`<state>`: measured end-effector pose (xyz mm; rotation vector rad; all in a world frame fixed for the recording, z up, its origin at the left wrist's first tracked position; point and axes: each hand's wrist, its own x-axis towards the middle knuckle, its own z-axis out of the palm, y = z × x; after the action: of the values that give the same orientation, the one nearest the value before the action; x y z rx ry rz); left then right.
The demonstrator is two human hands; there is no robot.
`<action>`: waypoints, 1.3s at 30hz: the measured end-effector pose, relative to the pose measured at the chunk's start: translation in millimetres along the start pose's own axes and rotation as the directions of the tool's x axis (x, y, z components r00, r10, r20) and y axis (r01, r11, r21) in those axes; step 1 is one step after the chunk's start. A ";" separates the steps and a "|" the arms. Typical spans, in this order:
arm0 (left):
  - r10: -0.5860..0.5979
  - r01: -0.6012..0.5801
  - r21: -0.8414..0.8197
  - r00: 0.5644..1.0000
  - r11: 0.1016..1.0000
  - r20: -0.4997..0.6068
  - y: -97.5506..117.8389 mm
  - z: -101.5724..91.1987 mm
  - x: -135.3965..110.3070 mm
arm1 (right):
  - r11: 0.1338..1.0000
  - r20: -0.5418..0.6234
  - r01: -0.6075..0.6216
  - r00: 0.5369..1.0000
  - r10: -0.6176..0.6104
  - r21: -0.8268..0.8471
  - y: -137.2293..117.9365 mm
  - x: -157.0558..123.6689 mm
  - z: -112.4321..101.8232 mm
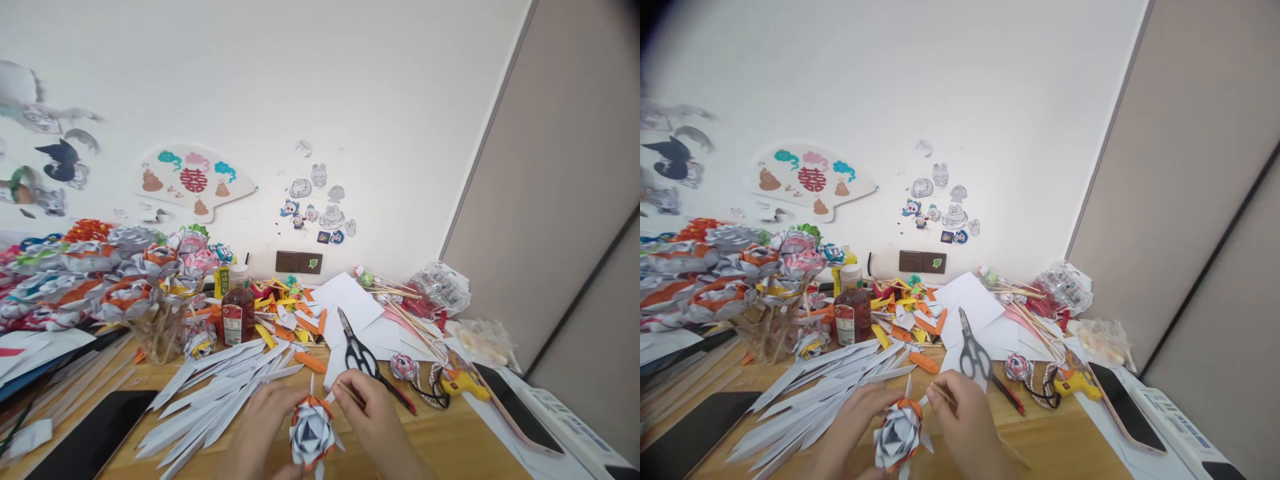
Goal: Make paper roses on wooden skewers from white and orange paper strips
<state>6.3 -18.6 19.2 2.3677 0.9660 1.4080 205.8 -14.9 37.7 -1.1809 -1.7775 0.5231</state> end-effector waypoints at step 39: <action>-0.362 0.424 -0.410 0.905 0.808 0.222 -10.1 12.6 -6.9 | 0.834 -0.086 0.486 0.849 -0.521 -0.260 -5.9 -2.2 6.9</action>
<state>10.4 -13.6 2.9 1.7671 0.9078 1.1417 197.2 -18.5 37.6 -0.8150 -1.9508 -0.0906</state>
